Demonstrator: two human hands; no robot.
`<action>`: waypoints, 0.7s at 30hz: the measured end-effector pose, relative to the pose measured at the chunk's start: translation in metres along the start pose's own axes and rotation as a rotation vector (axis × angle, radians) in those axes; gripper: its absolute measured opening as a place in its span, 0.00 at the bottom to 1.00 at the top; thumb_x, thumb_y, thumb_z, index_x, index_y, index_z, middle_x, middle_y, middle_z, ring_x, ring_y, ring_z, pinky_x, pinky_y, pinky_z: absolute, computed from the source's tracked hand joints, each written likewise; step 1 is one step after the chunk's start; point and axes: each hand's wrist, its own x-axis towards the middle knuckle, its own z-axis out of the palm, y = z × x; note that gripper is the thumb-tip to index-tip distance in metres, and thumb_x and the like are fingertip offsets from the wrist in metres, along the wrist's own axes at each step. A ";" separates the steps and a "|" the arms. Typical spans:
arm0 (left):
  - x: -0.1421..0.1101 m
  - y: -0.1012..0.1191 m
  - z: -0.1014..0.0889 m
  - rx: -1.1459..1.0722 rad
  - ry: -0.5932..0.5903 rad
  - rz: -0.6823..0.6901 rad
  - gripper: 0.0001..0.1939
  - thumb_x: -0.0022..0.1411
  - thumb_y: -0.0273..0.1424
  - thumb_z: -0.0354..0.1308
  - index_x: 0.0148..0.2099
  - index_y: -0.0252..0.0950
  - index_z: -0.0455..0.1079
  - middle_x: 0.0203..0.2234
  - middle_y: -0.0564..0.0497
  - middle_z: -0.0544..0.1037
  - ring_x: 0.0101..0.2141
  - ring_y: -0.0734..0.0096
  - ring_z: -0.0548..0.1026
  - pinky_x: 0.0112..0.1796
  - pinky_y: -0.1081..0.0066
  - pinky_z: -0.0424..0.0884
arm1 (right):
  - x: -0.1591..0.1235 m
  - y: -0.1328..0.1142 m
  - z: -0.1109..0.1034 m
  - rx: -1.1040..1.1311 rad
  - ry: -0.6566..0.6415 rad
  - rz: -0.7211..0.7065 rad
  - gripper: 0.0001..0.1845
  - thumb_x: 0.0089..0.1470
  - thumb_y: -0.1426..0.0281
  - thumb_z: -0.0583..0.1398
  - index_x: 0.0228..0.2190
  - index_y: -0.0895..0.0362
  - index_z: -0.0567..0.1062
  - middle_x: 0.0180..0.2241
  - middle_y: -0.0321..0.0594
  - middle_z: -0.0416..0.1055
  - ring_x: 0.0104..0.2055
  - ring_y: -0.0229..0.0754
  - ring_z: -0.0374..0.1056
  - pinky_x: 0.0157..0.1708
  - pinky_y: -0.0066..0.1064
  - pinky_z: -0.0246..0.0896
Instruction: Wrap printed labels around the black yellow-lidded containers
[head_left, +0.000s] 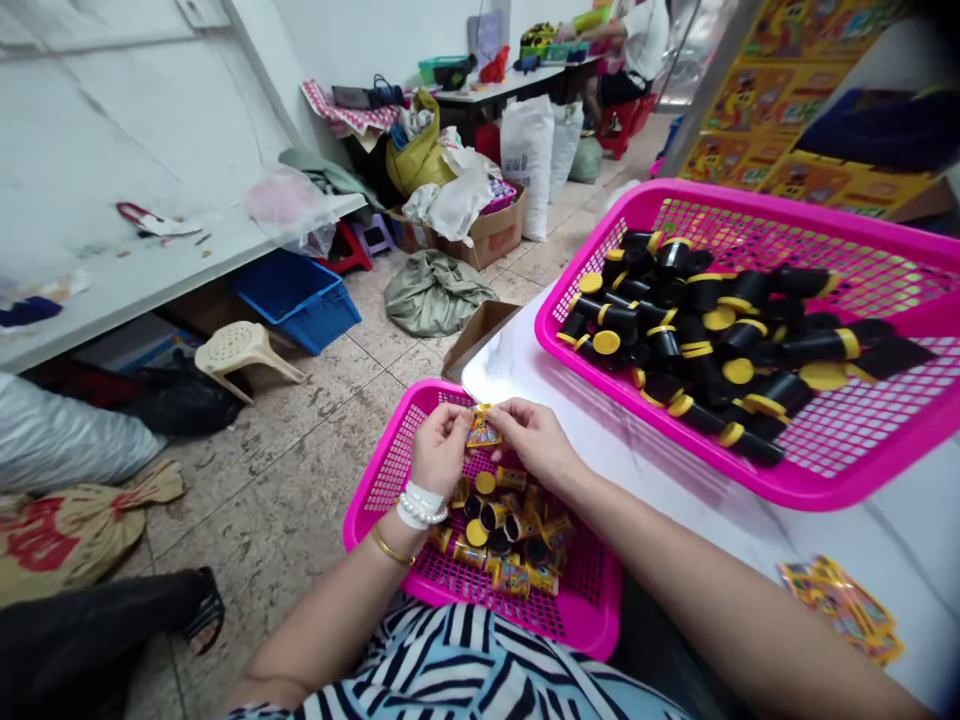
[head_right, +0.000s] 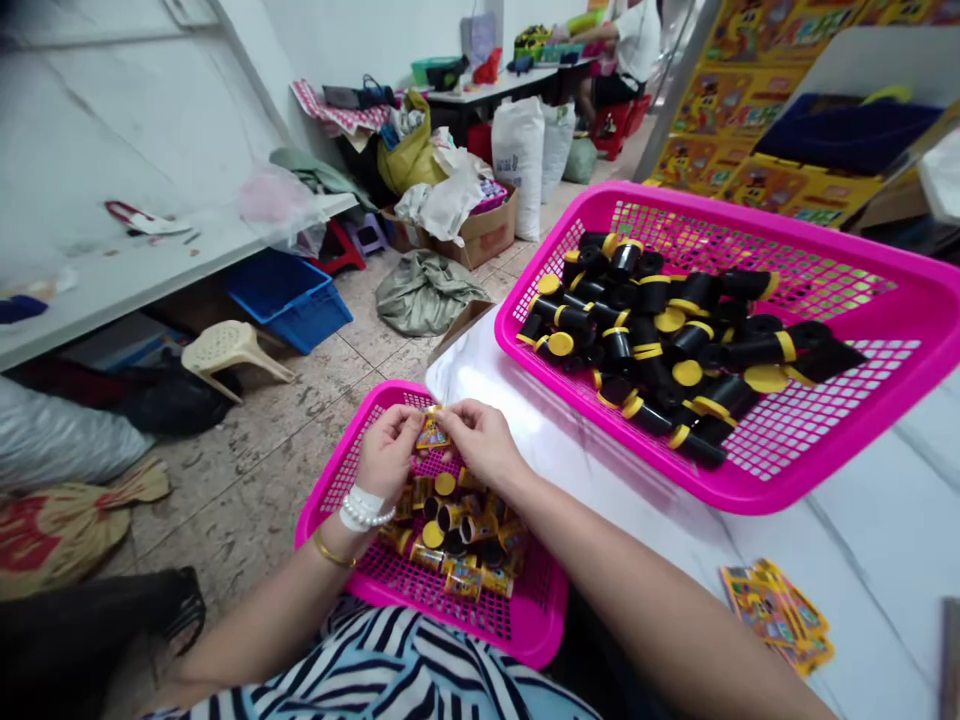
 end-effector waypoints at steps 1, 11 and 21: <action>-0.002 -0.001 0.000 -0.003 0.020 -0.004 0.17 0.58 0.45 0.63 0.34 0.36 0.70 0.18 0.58 0.70 0.17 0.78 0.65 0.19 0.76 0.60 | -0.001 0.001 0.001 -0.009 -0.006 -0.008 0.23 0.46 0.49 0.66 0.28 0.56 0.72 0.23 0.34 0.72 0.19 0.37 0.68 0.18 0.28 0.62; -0.012 0.001 0.005 -0.167 0.072 0.020 0.17 0.60 0.46 0.62 0.35 0.37 0.68 0.23 0.56 0.72 0.18 0.80 0.67 0.19 0.78 0.61 | 0.004 0.014 0.005 -0.271 0.182 -0.160 0.26 0.58 0.47 0.55 0.21 0.54 0.65 0.13 0.30 0.61 0.17 0.35 0.55 0.17 0.27 0.50; -0.020 0.000 0.006 -0.172 0.023 0.009 0.16 0.62 0.46 0.61 0.38 0.36 0.73 0.22 0.56 0.70 0.16 0.83 0.63 0.17 0.79 0.56 | 0.006 0.012 0.012 -0.213 0.287 -0.194 0.28 0.57 0.45 0.55 0.19 0.53 0.64 0.14 0.30 0.59 0.17 0.35 0.55 0.20 0.28 0.51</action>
